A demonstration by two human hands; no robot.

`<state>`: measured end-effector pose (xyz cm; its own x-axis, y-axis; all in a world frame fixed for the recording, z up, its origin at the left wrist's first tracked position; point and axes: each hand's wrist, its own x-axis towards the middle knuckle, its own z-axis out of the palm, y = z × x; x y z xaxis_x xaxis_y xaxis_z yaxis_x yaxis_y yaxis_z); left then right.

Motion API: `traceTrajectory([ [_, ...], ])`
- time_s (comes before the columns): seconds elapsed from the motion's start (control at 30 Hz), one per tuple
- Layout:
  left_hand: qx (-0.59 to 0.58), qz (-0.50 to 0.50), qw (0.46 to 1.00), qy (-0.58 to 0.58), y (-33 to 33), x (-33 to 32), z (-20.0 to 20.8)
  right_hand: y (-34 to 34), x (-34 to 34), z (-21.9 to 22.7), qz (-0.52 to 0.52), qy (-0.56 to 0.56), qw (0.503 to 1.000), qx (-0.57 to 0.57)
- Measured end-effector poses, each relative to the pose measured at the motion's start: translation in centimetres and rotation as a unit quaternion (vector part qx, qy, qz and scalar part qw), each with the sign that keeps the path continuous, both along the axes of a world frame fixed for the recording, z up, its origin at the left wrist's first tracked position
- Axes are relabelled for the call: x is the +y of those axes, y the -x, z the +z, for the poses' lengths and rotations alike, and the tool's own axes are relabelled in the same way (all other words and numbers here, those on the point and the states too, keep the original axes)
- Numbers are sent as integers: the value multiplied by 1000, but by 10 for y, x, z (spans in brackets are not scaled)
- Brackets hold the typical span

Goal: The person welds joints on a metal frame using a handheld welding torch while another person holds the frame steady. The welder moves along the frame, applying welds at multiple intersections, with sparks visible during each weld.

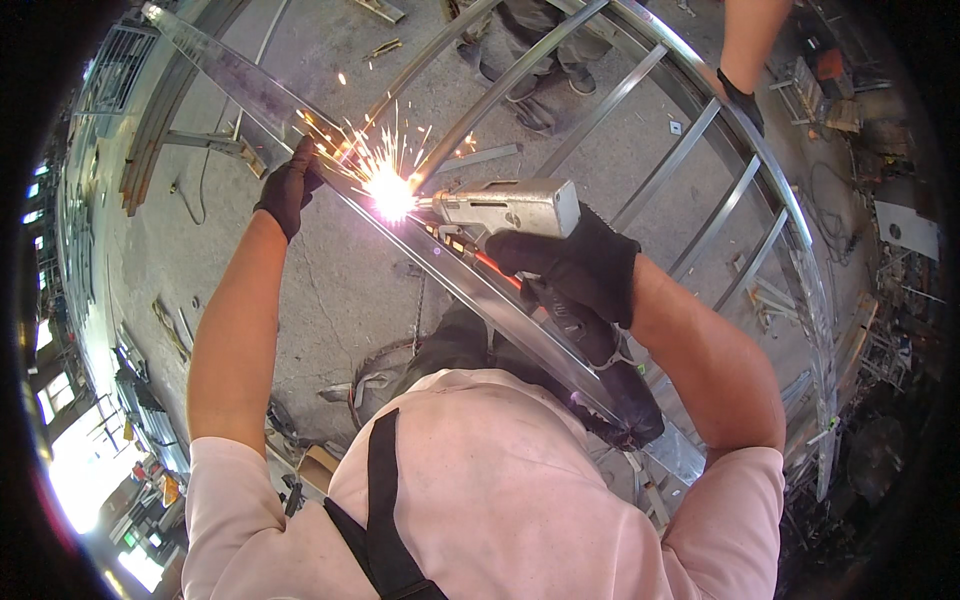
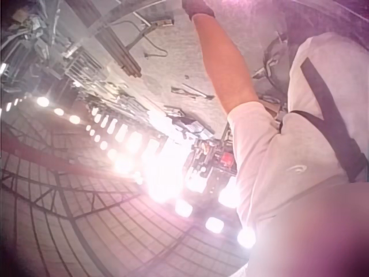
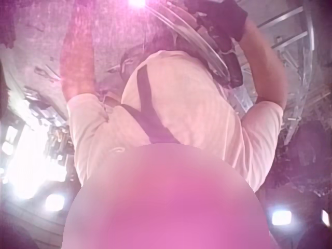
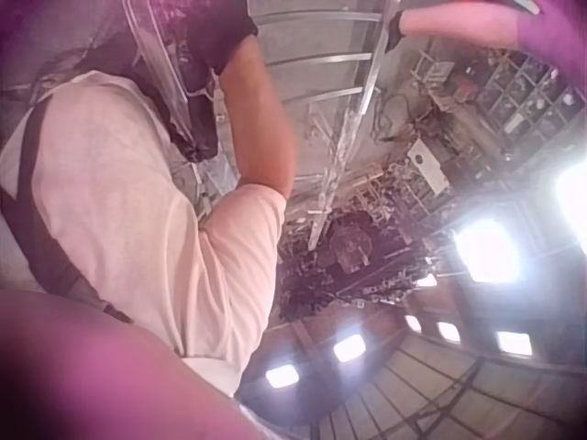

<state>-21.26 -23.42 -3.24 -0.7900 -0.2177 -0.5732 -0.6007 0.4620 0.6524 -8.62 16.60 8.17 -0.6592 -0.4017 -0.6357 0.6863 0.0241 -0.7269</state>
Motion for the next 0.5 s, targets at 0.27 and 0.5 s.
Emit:
traceTrajectory([
  [0.27,-27,5,1000,8,9,-11,-12,1,-2,3,2,-25,999,-21],
  [0.5,-29,-13,999,11,9,-13,-10,3,1,10,23,10,1000,14],
])
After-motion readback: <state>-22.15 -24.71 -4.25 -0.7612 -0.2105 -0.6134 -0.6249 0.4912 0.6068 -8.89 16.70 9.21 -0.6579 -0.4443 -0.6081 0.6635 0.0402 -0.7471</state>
